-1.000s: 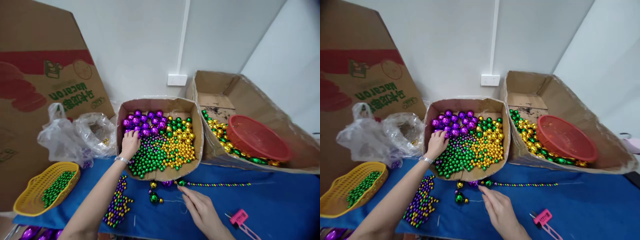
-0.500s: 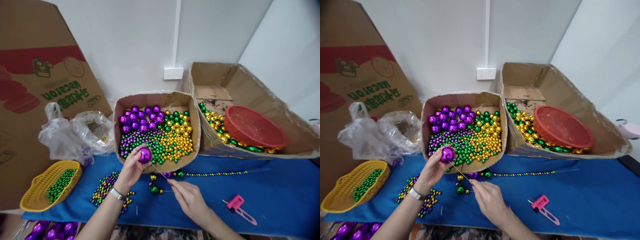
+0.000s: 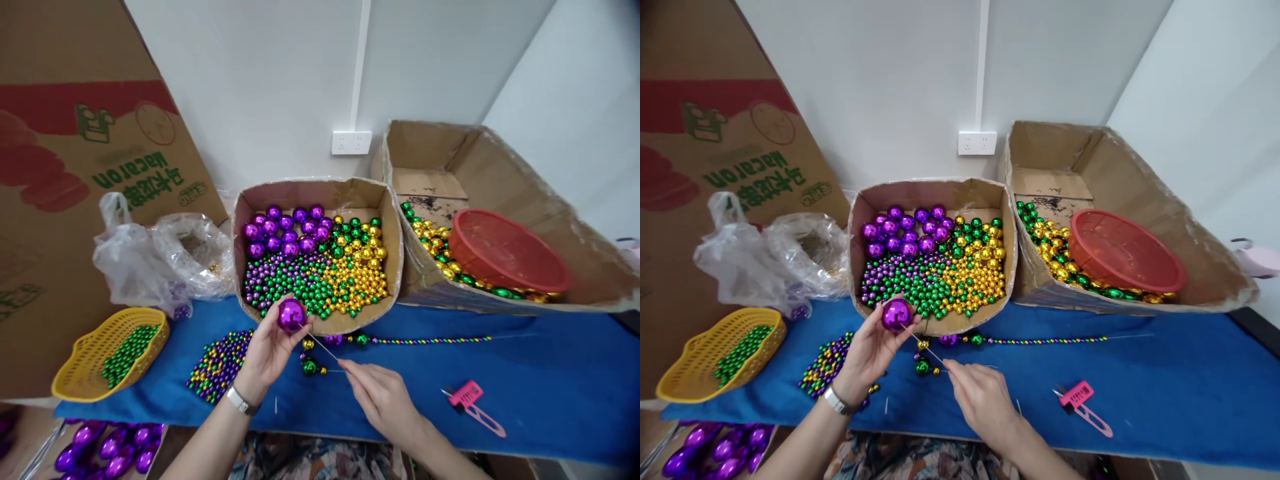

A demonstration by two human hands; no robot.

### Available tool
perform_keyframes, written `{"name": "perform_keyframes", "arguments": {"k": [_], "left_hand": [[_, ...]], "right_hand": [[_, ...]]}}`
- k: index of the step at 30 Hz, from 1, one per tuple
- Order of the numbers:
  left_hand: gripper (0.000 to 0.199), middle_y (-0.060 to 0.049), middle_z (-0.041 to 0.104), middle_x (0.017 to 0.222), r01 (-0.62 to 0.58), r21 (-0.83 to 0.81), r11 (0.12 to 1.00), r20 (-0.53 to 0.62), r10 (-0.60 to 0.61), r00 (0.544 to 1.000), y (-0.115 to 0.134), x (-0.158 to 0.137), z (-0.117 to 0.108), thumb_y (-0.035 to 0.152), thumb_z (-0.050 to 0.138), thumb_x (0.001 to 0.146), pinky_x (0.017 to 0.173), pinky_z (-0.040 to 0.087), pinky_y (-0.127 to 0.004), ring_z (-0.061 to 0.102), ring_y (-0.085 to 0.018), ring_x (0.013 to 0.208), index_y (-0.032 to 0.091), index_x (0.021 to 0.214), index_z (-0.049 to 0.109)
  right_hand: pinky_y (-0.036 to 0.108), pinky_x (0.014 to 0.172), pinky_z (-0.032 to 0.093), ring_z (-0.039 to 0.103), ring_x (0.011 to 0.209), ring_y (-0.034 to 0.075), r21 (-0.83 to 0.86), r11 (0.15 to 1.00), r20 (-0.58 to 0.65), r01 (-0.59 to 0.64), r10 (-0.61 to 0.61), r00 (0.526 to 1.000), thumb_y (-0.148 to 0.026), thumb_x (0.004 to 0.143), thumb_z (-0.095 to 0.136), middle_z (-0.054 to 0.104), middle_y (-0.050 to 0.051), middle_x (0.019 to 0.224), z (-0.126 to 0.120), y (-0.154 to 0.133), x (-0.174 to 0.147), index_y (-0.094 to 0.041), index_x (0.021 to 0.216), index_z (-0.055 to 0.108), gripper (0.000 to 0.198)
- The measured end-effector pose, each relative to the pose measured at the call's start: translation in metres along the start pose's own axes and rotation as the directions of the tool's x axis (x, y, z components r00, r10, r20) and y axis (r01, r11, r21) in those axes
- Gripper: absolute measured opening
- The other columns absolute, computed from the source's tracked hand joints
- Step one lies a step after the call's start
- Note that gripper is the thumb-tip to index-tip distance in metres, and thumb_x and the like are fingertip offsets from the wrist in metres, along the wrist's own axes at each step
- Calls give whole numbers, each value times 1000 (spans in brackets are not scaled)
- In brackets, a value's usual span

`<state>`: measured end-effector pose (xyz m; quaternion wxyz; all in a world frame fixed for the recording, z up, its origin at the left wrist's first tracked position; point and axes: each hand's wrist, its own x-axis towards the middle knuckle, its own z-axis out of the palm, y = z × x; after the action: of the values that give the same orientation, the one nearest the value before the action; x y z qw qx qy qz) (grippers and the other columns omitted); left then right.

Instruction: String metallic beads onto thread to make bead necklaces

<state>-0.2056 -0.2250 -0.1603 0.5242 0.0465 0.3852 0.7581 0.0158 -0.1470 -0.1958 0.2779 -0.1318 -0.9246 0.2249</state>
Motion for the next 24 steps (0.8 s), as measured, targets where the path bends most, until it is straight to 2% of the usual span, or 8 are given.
{"name": "perform_keyframes", "arguments": {"k": [3, 9, 14, 17, 19, 24], "left_hand": [[36, -8, 68, 106, -19, -10, 1000, 1, 19, 1000, -1, -1, -2, 39, 59, 86, 85, 57, -34, 67, -23, 98, 21, 117, 57], [30, -6, 68, 105, -75, 53, 996, 20, 74, 997, -1, -3, -9, 31, 69, 79, 83, 57, -38, 66, -26, 100, 19, 106, 60], [30, -6, 66, 106, -106, 112, 988, 0, 107, 994, -5, -5, -13, 35, 69, 79, 83, 55, -36, 65, -24, 99, 19, 104, 61], [44, -6, 64, 113, -225, 331, 916, 81, 210, 974, -7, -6, -17, 25, 75, 73, 84, 52, -29, 62, -19, 98, 22, 115, 60], [53, -7, 63, 117, -268, 466, 843, 137, 231, 963, -7, -8, -21, 21, 78, 69, 85, 49, -26, 61, -18, 99, 21, 119, 60], [56, -9, 60, 122, -328, 572, 752, 219, 246, 944, -4, -10, -27, 21, 78, 69, 86, 49, -27, 60, -20, 102, 22, 121, 56]], "right_hand": [[29, 64, 54, 66, 68, 16, -15, 1000, 14, -1, 2, 1000, -15, 96, 37, 72, 6, 85, 2, 1, -3, -16, 119, 56, 30], [28, 68, 54, 67, 73, 16, -25, 1000, 26, -10, 11, 1000, -15, 97, 38, 72, 6, 91, 3, 4, -7, -17, 122, 55, 31], [28, 67, 53, 66, 72, 16, -44, 999, 41, -3, 5, 999, -15, 96, 37, 72, 6, 88, 4, 4, -6, -17, 123, 55, 32], [27, 64, 53, 65, 68, 16, -82, 997, 28, 4, -1, 1000, -15, 96, 37, 71, 5, 85, 1, 6, -3, -17, 123, 56, 33], [27, 65, 53, 66, 69, 16, -106, 994, 20, 7, -4, 1000, -14, 96, 37, 71, 6, 86, -2, 9, -2, -17, 122, 57, 32], [27, 67, 52, 66, 70, 16, -161, 987, 24, 22, -18, 1000, -15, 96, 38, 71, 6, 83, -3, 14, -3, -15, 120, 59, 32]]}}
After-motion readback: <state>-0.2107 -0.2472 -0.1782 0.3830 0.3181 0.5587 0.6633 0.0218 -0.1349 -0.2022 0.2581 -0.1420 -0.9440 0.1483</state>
